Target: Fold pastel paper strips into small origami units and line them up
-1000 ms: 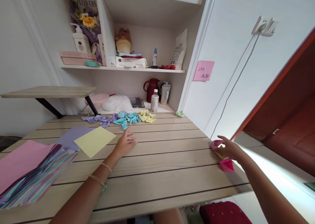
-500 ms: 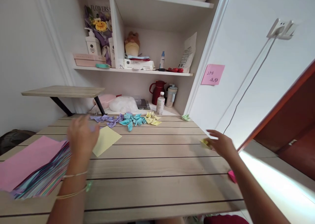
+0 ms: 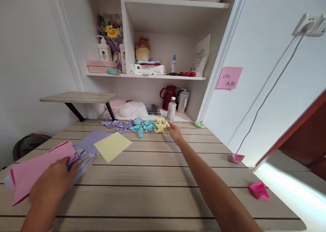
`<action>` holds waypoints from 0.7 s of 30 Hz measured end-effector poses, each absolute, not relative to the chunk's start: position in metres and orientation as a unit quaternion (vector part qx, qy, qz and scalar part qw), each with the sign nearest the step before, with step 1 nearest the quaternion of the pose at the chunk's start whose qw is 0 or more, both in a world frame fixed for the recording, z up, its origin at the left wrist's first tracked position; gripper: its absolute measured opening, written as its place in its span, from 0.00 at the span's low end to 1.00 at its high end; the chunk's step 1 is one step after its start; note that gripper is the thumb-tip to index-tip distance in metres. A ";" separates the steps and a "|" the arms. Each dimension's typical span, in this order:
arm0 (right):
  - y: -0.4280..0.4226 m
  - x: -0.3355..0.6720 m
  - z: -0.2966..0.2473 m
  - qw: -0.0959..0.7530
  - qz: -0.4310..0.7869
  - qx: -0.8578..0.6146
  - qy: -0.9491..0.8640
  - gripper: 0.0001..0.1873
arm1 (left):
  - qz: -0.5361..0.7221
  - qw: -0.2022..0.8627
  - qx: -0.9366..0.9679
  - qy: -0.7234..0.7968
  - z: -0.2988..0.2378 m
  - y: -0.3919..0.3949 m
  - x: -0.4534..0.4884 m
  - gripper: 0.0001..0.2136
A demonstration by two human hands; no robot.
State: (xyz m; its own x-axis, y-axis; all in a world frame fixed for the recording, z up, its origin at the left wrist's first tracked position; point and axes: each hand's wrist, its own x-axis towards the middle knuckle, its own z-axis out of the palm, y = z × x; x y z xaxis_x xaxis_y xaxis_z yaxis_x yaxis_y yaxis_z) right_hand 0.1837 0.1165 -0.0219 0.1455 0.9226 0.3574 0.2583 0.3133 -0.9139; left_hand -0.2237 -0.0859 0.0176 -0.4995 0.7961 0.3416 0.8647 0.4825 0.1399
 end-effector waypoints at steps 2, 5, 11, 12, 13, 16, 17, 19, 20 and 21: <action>0.105 0.180 -0.028 0.560 0.295 -0.526 -0.568 0.21 | -0.138 0.129 -0.478 -0.858 0.022 -0.093 -0.218 0.14; 0.081 0.172 -0.033 0.547 0.293 -0.530 -0.578 0.16 | -0.164 0.195 -0.462 -0.849 0.038 -0.107 -0.196 0.16; 0.035 0.166 -0.041 0.501 0.313 -0.489 -0.642 0.13 | -0.215 0.240 -0.380 -0.867 0.066 -0.110 -0.162 0.16; 0.029 0.167 -0.043 0.492 0.304 -0.490 -0.652 0.13 | -0.221 0.236 -0.371 -0.870 0.065 -0.108 -0.162 0.16; 0.024 0.168 -0.046 0.486 0.294 -0.494 -0.659 0.12 | -0.223 0.229 -0.384 -0.866 0.063 -0.107 -0.165 0.17; 0.016 0.171 -0.051 0.488 0.271 -0.508 -0.655 0.12 | -0.222 0.195 -0.401 -0.867 0.049 -0.106 -0.178 0.17; 0.014 0.172 -0.051 0.490 0.266 -0.512 -0.653 0.12 | -0.218 0.179 -0.392 -0.876 0.044 -0.107 -0.182 0.19; 0.014 0.171 -0.051 0.483 0.257 -0.520 -0.656 0.12 | -0.212 0.156 -0.406 -0.875 0.037 -0.109 -0.188 0.23; 0.013 0.170 -0.050 0.475 0.252 -0.524 -0.660 0.12 | -0.210 0.142 -0.411 -0.876 0.034 -0.110 -0.189 0.24; 0.013 0.169 -0.050 0.467 0.248 -0.528 -0.665 0.12 | -0.210 0.133 -0.417 -0.874 0.033 -0.111 -0.190 0.24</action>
